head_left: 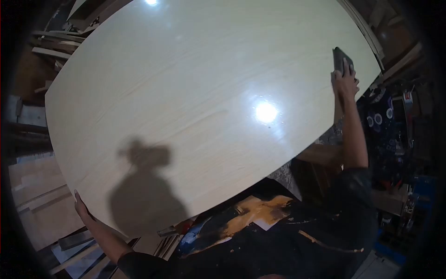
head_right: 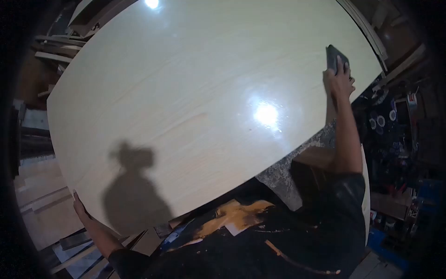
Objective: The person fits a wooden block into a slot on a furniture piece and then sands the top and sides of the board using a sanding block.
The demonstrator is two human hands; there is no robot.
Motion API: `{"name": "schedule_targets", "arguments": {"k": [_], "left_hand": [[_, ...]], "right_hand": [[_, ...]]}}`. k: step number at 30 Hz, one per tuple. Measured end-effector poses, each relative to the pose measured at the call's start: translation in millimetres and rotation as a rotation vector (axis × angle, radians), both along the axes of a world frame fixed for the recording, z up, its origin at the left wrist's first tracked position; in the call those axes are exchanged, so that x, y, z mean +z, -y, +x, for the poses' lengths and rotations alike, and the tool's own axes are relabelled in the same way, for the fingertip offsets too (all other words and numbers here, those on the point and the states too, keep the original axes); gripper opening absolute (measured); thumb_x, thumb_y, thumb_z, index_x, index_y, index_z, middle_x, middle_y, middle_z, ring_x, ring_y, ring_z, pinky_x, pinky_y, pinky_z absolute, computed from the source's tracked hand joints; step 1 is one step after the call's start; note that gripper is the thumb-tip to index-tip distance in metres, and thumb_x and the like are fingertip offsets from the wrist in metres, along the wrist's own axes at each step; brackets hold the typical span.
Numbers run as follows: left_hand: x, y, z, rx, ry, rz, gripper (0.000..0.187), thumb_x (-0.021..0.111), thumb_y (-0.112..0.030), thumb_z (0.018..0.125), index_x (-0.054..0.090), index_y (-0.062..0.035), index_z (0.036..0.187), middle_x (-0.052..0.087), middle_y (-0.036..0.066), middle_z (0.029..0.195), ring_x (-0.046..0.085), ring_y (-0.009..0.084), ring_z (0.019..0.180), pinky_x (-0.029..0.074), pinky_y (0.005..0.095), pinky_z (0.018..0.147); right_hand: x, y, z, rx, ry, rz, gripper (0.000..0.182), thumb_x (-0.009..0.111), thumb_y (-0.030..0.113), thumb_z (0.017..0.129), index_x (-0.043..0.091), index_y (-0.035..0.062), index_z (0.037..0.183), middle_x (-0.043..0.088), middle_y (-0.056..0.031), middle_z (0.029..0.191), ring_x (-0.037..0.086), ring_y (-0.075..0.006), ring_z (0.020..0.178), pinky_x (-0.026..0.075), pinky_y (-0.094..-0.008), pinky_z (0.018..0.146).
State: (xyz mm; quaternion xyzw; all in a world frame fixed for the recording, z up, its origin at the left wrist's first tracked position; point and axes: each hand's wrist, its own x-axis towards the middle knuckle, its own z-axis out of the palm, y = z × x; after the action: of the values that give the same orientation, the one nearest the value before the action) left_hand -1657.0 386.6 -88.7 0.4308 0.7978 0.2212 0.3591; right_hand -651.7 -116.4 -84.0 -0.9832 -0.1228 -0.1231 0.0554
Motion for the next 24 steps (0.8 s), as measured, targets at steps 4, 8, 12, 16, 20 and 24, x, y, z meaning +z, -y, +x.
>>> {"name": "schedule_targets", "arguments": {"k": [4,8,12,16,20,24], "left_hand": [[3.9,3.7,11.7,-0.077,0.008,0.043,0.095,0.056,-0.063,0.090,0.033,0.0109,0.144,0.037,0.027,0.149,0.040,0.0339,0.136,0.033,0.0410,0.111],[-2.9,-3.6,7.4,-0.222,-0.143,0.185,0.088,0.055,-0.059,0.092,0.034,0.0090,0.145,0.039,0.025,0.148,0.042,0.0337,0.134,0.035,0.0411,0.110],[-0.5,4.6,20.0,-0.206,-0.203,0.260,0.068,0.051,-0.046,0.099,0.038,0.0017,0.145,0.045,0.021,0.144,0.048,0.0325,0.127,0.039,0.0417,0.106],[36.9,39.4,67.3,-0.123,0.107,0.320,0.049,0.048,-0.041,0.102,0.044,-0.0024,0.132,0.054,0.018,0.128,0.054,0.0301,0.115,0.044,0.0423,0.098],[38.7,35.2,61.7,-0.131,0.094,0.272,0.042,0.045,-0.043,0.103,0.042,-0.0042,0.119,0.057,0.017,0.116,0.057,0.0276,0.104,0.046,0.0428,0.089],[32.0,27.4,49.1,-0.115,0.166,0.199,0.040,0.044,-0.044,0.104,0.041,-0.0057,0.115,0.057,0.015,0.113,0.055,0.0245,0.100,0.046,0.0415,0.086]], "right_hand": [[11.9,-102.2,-153.7,0.254,0.036,-0.032,0.075,0.059,0.041,0.083,0.029,0.0399,0.151,0.026,-0.0105,0.159,0.036,-0.0502,0.131,0.030,-0.0691,0.103],[35.9,-206.3,-334.2,0.795,-0.031,0.082,0.074,0.062,0.033,0.078,0.039,0.0216,0.148,0.033,-0.0193,0.152,0.038,-0.0438,0.133,0.027,-0.0613,0.108],[48.6,-269.8,-441.5,1.300,-0.158,0.009,0.074,0.064,0.040,0.077,0.041,0.0327,0.147,0.028,-0.0156,0.158,0.035,-0.0528,0.133,0.029,-0.0634,0.108],[47.4,-313.5,-342.2,0.983,-0.059,0.290,0.072,0.067,0.028,0.072,0.049,0.0326,0.141,0.044,-0.0104,0.149,0.044,-0.0378,0.131,0.034,-0.0584,0.108],[43.9,-332.6,-138.8,0.347,0.061,0.109,0.067,0.058,0.048,0.087,0.033,0.0414,0.148,0.030,-0.0012,0.158,0.034,-0.0463,0.137,0.030,-0.0674,0.107],[71.3,-437.9,-82.0,0.164,0.001,0.067,0.068,0.048,0.055,0.090,0.027,0.0396,0.152,0.029,-0.0087,0.159,0.025,-0.0379,0.145,0.027,-0.0658,0.108]]}}
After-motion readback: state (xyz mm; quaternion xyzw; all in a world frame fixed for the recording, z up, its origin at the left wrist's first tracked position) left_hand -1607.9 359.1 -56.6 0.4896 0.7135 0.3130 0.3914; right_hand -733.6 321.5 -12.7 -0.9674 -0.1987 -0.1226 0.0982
